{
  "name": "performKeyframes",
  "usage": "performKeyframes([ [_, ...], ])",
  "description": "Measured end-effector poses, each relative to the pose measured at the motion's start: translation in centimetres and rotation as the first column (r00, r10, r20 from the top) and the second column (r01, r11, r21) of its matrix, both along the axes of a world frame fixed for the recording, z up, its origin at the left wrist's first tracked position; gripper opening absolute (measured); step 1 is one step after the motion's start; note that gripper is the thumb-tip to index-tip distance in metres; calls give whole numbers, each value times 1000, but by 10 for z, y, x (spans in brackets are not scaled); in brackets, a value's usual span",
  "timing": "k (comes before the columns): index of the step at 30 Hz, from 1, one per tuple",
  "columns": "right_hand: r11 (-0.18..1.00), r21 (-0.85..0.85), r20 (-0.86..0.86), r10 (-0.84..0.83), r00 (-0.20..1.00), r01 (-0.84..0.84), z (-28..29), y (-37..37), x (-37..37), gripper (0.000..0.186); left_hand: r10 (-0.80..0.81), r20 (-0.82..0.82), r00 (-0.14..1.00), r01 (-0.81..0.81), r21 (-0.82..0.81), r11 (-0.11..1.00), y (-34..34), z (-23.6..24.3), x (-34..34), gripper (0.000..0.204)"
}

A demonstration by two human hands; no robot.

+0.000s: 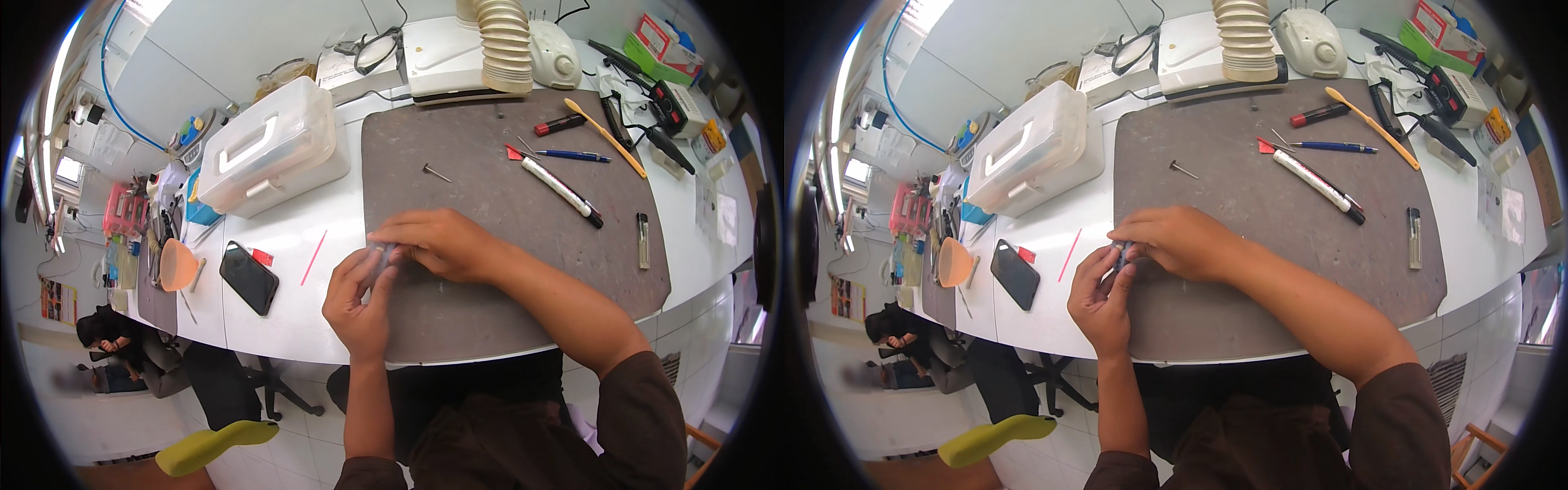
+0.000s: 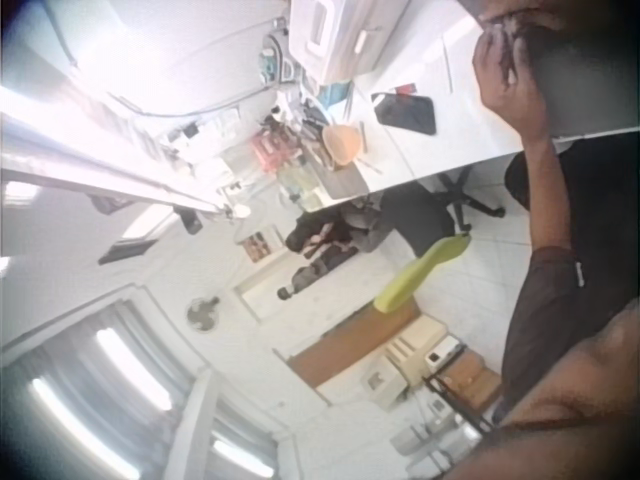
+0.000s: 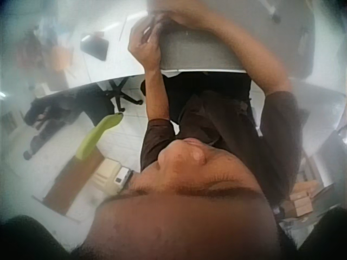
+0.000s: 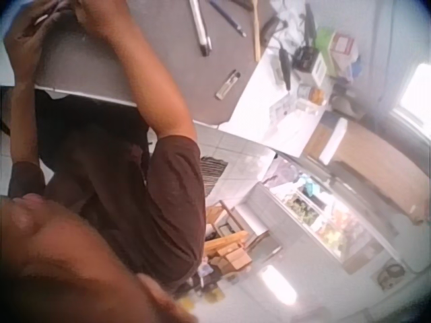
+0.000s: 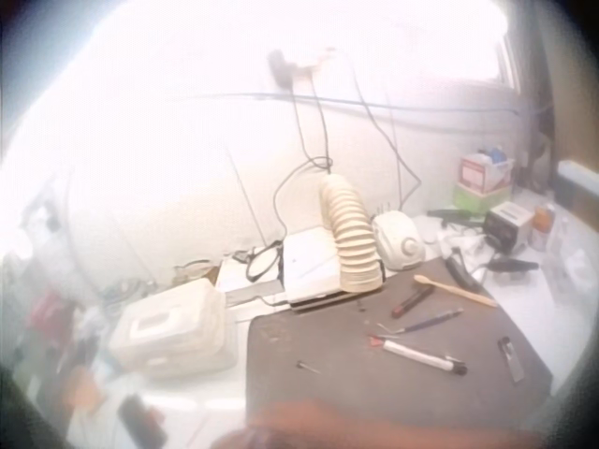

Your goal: The person shapes a small piece of blue clay by hand, repeatedly pressing and rolling it to form a small, rounded object. The person works at a cluttered desk with various tools and materials visible.

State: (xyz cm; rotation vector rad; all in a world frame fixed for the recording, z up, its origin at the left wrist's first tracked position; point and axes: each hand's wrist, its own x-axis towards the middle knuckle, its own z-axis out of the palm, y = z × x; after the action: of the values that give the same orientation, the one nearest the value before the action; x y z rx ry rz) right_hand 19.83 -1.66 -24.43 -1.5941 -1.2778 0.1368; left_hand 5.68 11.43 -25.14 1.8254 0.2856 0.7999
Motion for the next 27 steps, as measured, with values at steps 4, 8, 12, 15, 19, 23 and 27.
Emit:
performKeyframes([
  [4, 999, -26, -102, 27, 994, -29, 5, -2, -1, 45, 32, 19, 999, -33, 39, 999, -2, 1, 1, 26],
  [8, 999, -32, 26, -6, 1000, 7, 7, -3, 3, 33, 12, -22, 1000, -7, 211, 978, 5, -4, -1, 27],
  [12, 995, -88, 151, -31, 988, 45, 12, -7, 5, 32, 41, -33, 999, -28, 336, 941, 4, -1, 0, 25],
  [15, 995, -79, 212, -41, 976, 59, 10, -7, 5, 36, 55, -34, 998, -39, 368, 929, 1, 2, 0, 25],
  [19, 993, -95, 234, -39, 972, 63, 11, -8, 4, 35, 58, -21, 998, -48, 324, 945, 0, -1, 1, 26],
  [23, 991, -123, 218, -31, 976, 59, 14, -9, 3, 29, 59, -18, 998, -48, 360, 932, 0, 2, 1, 26],
  [27, 990, -124, 219, -33, 975, 61, 13, -8, 3, 31, 62, -25, 998, -48, 374, 926, -1, 5, 1, 25],
])
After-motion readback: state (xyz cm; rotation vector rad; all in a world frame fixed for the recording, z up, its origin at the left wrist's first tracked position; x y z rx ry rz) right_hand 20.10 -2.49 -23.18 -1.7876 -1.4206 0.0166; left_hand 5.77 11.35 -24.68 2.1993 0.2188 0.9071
